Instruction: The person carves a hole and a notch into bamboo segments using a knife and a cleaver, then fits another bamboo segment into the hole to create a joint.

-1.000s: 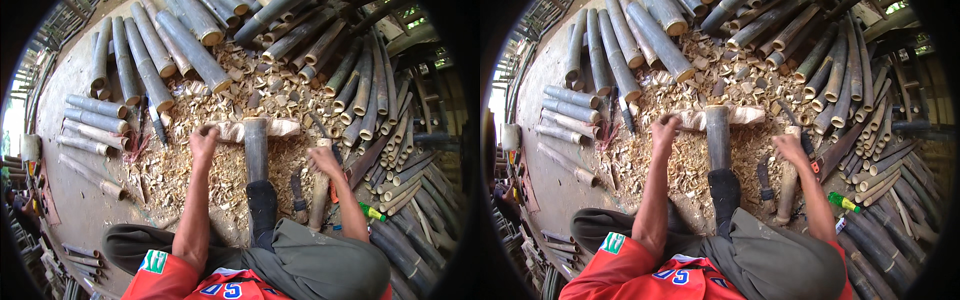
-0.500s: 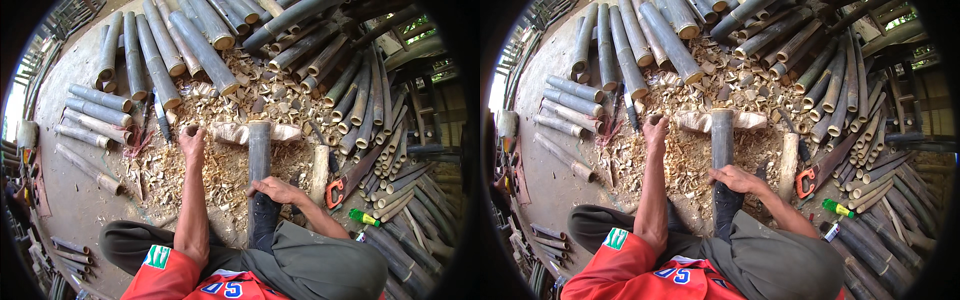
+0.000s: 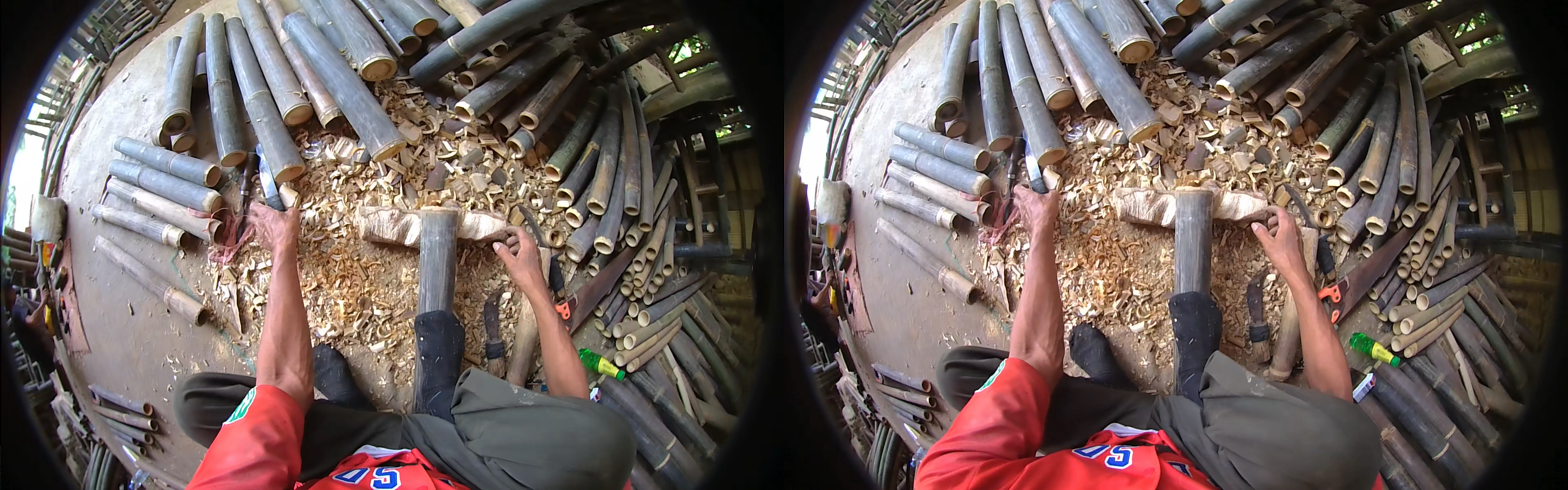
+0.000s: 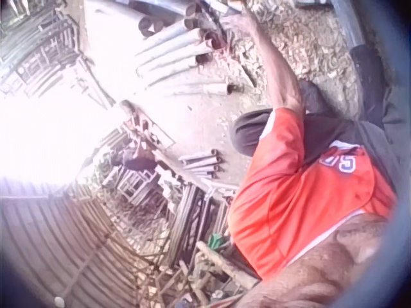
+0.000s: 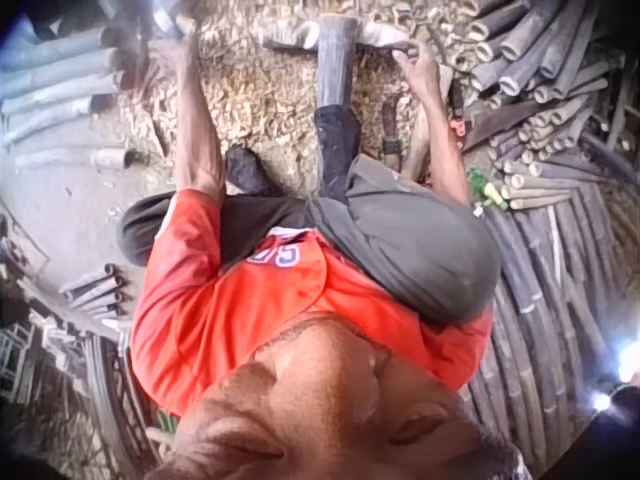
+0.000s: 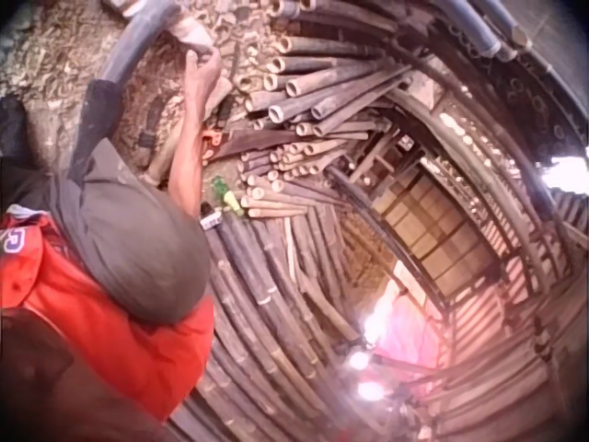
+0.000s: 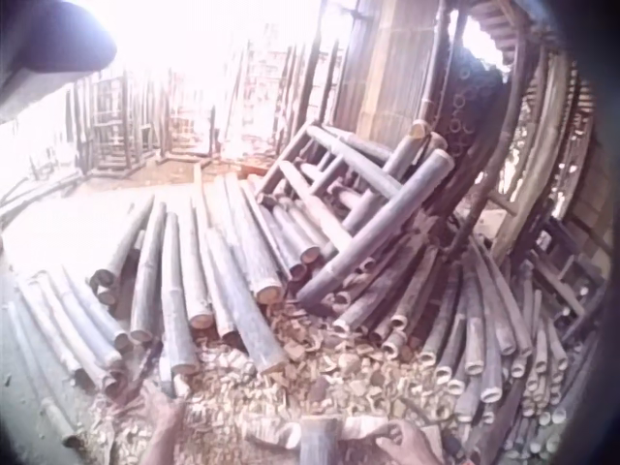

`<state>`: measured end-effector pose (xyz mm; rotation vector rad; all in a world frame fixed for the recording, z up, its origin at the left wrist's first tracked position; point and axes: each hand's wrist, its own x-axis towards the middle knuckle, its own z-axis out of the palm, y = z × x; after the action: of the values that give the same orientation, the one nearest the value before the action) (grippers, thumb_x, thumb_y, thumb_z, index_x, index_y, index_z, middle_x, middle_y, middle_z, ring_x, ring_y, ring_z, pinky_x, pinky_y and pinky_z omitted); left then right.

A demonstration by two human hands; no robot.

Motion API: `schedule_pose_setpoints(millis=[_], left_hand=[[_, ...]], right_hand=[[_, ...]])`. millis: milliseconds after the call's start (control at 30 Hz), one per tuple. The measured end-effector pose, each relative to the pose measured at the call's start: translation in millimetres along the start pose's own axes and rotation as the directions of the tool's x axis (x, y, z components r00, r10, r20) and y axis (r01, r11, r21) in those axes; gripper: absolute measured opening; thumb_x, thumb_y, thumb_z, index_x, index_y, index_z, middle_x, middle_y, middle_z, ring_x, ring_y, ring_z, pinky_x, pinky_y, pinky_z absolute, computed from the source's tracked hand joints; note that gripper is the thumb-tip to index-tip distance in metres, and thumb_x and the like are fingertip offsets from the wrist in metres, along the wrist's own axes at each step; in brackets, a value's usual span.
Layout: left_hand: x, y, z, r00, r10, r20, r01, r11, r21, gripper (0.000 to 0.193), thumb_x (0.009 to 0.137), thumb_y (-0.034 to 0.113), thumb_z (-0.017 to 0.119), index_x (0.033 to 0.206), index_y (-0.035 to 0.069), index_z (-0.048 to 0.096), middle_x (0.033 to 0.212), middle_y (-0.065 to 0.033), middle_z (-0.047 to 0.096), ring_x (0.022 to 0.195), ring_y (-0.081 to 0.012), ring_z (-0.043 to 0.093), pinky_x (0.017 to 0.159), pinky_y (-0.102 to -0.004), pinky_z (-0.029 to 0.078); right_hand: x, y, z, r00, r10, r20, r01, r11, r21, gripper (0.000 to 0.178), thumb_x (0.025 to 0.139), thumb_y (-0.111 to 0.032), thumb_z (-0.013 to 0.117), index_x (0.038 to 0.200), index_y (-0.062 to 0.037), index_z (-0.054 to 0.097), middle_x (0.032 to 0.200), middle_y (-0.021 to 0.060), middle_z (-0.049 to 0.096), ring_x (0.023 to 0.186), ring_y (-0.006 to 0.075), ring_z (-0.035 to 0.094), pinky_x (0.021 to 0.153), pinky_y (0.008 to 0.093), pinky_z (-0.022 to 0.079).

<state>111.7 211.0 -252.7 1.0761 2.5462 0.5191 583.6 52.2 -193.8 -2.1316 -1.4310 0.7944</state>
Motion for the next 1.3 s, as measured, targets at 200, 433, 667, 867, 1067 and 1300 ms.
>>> schedule_pose_setpoints(millis=[200, 433, 667, 867, 1067, 1300], left_hand=[[30, -31, -9, 0.997, -0.003, 0.073, 0.025, 0.950, -0.311, 0.037, 0.077, 0.019, 0.074, 0.101, -0.005, 0.058, 0.092, -0.0214, 0.066, 0.088, -0.0374, 0.065, 0.080, -0.0497, 0.050], [-72, 38, -65, 0.934, -0.172, 0.312, 0.352, 0.579, -0.736, 0.029, 0.085, -0.002, 0.056, 0.114, 0.002, 0.050, 0.082, -0.0065, 0.056, 0.057, -0.0132, 0.050, 0.048, -0.0302, 0.044], [-212, 119, -141, 0.523, 0.669, 0.528, -0.230, 0.707, -0.669, 0.078, 0.088, 0.015, 0.080, 0.156, 0.004, 0.043, 0.140, -0.0161, 0.059, 0.135, -0.0298, 0.055, 0.106, -0.0428, 0.052], [-145, 110, -207, 0.301, 0.741, 0.600, -0.468, 0.663, -0.584, 0.039, 0.091, 0.005, 0.073, 0.129, 0.004, 0.069, 0.103, -0.0120, 0.077, 0.093, -0.0197, 0.073, 0.088, -0.0372, 0.058], [-93, 74, -152, 0.459, 0.623, 0.633, -0.634, 0.729, -0.259, 0.037, 0.088, 0.012, 0.071, 0.124, 0.001, 0.071, 0.091, -0.0171, 0.078, 0.084, -0.0287, 0.077, 0.079, -0.0409, 0.058], [-96, 53, -144, 0.333, 0.608, 0.721, -0.677, 0.686, -0.266, 0.049, 0.085, 0.020, 0.079, 0.129, 0.001, 0.070, 0.104, -0.0180, 0.078, 0.094, -0.0302, 0.076, 0.086, -0.0424, 0.059]], right_hand=[[32, -35, 11, 0.999, 0.021, -0.036, -0.013, 0.980, 0.198, 0.034, 0.097, -0.014, 0.072, 0.126, 0.0033, 0.066, 0.101, 0.0121, 0.072, 0.087, 0.0182, 0.068, 0.079, 0.0331, 0.056], [10, -120, 15, 0.996, -0.085, 0.000, 0.071, 0.839, 0.539, 0.040, 0.105, -0.028, 0.066, 0.131, 0.0023, 0.068, 0.109, 0.0116, 0.071, 0.097, 0.0187, 0.069, 0.086, 0.0299, 0.058], [-13, -176, 42, 0.981, -0.099, 0.167, -0.145, 0.202, 0.969, 0.064, 0.095, -0.012, 0.063, 0.153, 0.0022, 0.038, 0.104, 0.0147, 0.069, 0.084, 0.0205, 0.070, 0.078, 0.0370, 0.061], [-26, -41, 60, 0.961, 0.260, -0.094, -0.123, 0.706, 0.698, 0.055, 0.101, -0.016, 0.060, 0.152, -0.0041, 0.042, 0.098, 0.0163, 0.068, 0.070, 0.0241, 0.069, 0.063, 0.0380, 0.058], [-85, -28, 75, 0.957, 0.071, -0.281, -0.075, 0.997, -0.004, 0.076, 0.097, -0.024, 0.071, 0.159, -0.0023, 0.034, 0.137, 0.0305, 0.062, 0.113, 0.0479, 0.068, 0.090, 0.0523, 0.058], [-71, -37, 74, 0.941, 0.052, -0.334, -0.079, 0.994, -0.070, 0.069, 0.101, -0.035, 0.066, 0.155, -0.0008, 0.040, 0.135, 0.0321, 0.054, 0.123, 0.0488, 0.056, 0.106, 0.0586, 0.045]])
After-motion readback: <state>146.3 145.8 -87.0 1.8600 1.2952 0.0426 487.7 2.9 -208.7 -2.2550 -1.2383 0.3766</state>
